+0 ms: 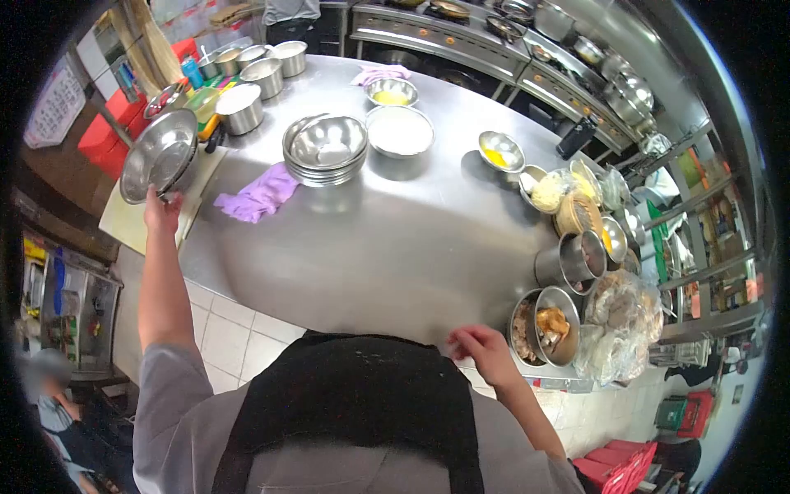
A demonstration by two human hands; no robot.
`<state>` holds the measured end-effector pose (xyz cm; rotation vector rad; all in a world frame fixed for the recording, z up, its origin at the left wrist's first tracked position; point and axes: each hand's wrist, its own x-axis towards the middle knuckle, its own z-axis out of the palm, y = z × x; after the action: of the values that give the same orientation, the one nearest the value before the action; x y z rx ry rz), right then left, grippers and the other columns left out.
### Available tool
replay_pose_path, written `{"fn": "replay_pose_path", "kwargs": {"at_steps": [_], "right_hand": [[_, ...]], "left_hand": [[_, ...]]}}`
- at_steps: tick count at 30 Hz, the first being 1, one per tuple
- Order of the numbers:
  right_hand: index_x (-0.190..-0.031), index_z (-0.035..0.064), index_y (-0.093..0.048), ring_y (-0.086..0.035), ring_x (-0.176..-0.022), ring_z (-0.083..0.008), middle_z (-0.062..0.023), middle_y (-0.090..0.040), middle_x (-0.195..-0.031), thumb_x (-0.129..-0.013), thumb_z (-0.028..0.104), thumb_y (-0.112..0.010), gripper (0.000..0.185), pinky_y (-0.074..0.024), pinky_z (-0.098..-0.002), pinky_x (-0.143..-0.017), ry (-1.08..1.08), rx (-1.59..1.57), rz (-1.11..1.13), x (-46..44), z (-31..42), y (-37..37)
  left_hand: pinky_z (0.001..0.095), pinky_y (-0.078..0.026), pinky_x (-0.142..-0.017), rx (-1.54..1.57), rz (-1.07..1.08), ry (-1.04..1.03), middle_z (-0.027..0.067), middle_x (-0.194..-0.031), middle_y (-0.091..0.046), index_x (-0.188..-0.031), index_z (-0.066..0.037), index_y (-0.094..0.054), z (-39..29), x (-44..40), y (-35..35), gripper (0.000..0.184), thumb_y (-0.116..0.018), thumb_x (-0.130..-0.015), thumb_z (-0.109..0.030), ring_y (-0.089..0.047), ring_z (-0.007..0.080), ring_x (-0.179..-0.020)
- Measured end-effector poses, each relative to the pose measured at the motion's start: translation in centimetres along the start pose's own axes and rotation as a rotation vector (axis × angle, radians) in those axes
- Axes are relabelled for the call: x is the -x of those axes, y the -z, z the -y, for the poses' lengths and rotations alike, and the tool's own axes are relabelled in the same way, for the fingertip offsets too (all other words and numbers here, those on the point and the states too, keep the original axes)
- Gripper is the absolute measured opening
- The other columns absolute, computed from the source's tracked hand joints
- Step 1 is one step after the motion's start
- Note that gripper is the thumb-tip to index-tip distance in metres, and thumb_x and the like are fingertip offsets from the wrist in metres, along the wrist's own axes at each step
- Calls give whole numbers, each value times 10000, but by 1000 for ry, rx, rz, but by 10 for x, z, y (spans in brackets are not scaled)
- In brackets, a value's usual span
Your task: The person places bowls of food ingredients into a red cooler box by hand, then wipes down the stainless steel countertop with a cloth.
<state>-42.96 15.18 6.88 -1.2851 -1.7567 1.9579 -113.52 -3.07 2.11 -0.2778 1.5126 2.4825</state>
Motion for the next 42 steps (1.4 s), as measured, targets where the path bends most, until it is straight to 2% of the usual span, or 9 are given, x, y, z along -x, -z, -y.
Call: {"fn": "replay_pose_path", "kwargs": {"at_steps": [2, 7, 9, 14, 17, 23, 33, 35, 42], "right_hand": [[-995, -7, -695, -655, -759, -129, -67, -701, -880, -1001, 211, -590, 243, -534, -280, -712, 63, 12, 66, -31, 14, -13], [-944, 31, -695, -631, -728, -124, -40, -670, -798, -954, 242, -596, 233, -523, -294, -687, 204, 403, 144, -129, 62, -41], [-953, 53, -697, -644, -733, -173, -81, -672, -795, -919, 249, -618, 214, -528, -328, -695, 321, 662, 59, -180, 86, -51], [-1050, 88, -686, -656, -921, -349, -175, -668, -1029, -892, 265, -628, 245, -533, -438, -821, 808, 1081, -453, -311, 118, -61], [-1070, 79, -668, -627, -1045, -338, -153, -657, -1074, -877, 308, -644, 300, -520, -447, -881, 560, 1272, -523, -322, 152, -69], [-995, 129, -748, -620, -1057, -273, -118, -679, -1141, -865, 198, -597, 212, -479, -423, -879, 440, 1579, -401, -347, 147, -56], [-973, 73, -752, -695, -988, -327, -129, -733, -1005, -870, 196, -579, 236, -551, -436, -805, 316, 1898, 35, -253, 134, -25], [-933, 112, -751, -702, -924, -307, -137, -731, -956, -896, 371, -560, 324, -544, -447, -788, 190, 1778, -90, -236, 121, -8], [-944, 94, -735, -682, -869, -338, -143, -709, -888, -870, 306, -612, 257, -528, -473, -767, 81, 1935, -28, -176, 91, 60]], "left_hand": [[439, -618, -747, 26, -55, 23, 118, -1105, -481, -1208, -15, -464, 0, 10, -5, 430, -605, -966, -340, -594, 332, -901], [539, -575, -845, 197, 180, 62, 121, -1140, -510, -1210, -32, -466, 3, -30, 16, 339, -575, -960, -233, -548, 302, -994], [555, -568, -842, 214, 47, 2, 107, -1087, -535, -1175, -24, -479, 0, -12, -1, 335, -596, -964, -257, -560, 298, -943], [473, -480, -986, 26, 93, 15, 207, -1629, -74, -1566, -23, -120, 0, 57, -1, 942, -641, -934, -490, -509, 389, -1280], [479, -450, -1016, -97, 227, -62, 170, -1516, -341, -1495, -5, -284, 28, 80, 34, 780, -548, -975, -521, -533, 372, -1274], [410, -448, -945, -262, 227, -80, 109, -1411, -498, -1375, -41, -464, 32, 158, 86, 600, -537, -994, -499, -592, 290, -1178], [351, -494, -897, -415, 186, -197, 100, -1349, -559, -1310, -39, -535, 36, 173, 94, 454, -520, -1020, -388, -630, 224, -1086], [333, -518, -852, -444, 262, -218, 100, -1278, -606, -1275, -46, -570, 40, 182, 77, 398, -535, -1018, -348, -654, 208, -1013], [292, -517, -757, -571, 545, -227, 92, -1155, -661, -1223, -37, -582, 60, 200, -16, 371, -569, -1004, -337, -674, 175, -929]]}}
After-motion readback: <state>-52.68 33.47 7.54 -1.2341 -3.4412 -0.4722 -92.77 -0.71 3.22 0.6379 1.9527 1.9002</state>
